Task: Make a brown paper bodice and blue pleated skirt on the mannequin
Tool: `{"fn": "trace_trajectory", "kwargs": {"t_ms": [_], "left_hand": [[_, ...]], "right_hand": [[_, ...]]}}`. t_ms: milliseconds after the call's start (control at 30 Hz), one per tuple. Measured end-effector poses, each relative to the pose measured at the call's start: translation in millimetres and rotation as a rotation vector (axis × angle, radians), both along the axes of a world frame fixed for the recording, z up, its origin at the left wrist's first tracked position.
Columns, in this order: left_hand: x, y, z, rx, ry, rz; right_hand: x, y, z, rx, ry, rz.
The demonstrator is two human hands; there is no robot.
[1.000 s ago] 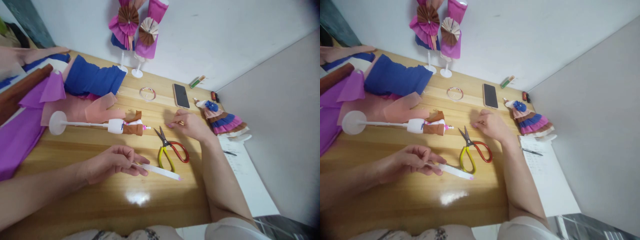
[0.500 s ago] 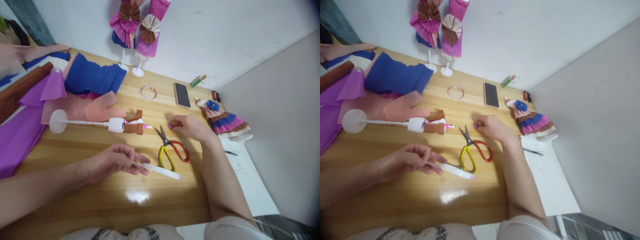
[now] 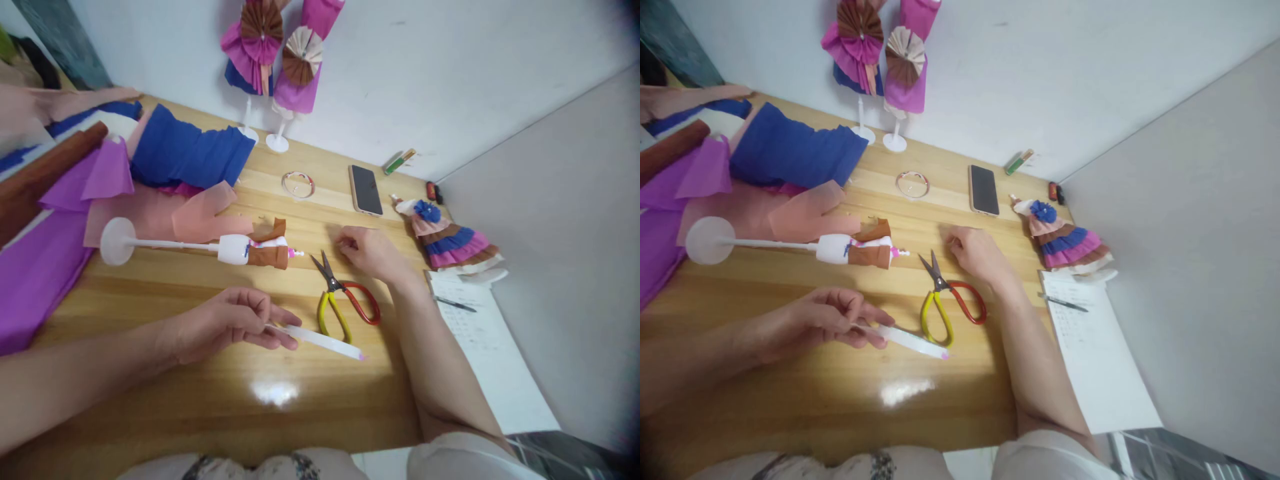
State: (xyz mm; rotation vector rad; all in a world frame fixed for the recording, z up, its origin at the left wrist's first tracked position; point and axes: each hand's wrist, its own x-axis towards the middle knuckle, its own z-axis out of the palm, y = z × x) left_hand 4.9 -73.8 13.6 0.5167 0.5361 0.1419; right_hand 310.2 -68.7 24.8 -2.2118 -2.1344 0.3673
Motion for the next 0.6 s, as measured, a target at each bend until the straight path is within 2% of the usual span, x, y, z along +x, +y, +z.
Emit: {"fn": "trace_trajectory", "kwargs": {"t_ms": [200, 400, 600], "left_hand": [[-1.4, 3.0, -0.1, 0.034, -0.016, 0.002], [-3.3, 4.4, 0.5, 0.045, -0.030, 0.009], [-3.4, 5.2, 1.9, 0.064, -0.034, 0.026]], "right_hand": [[10.7, 1.0, 8.0, 0.027, -0.050, -0.161], [12.6, 0.3, 6.9, 0.029, -0.137, -0.073], [16.1, -1.6, 10.3, 0.029, 0.061, -0.117]]}}
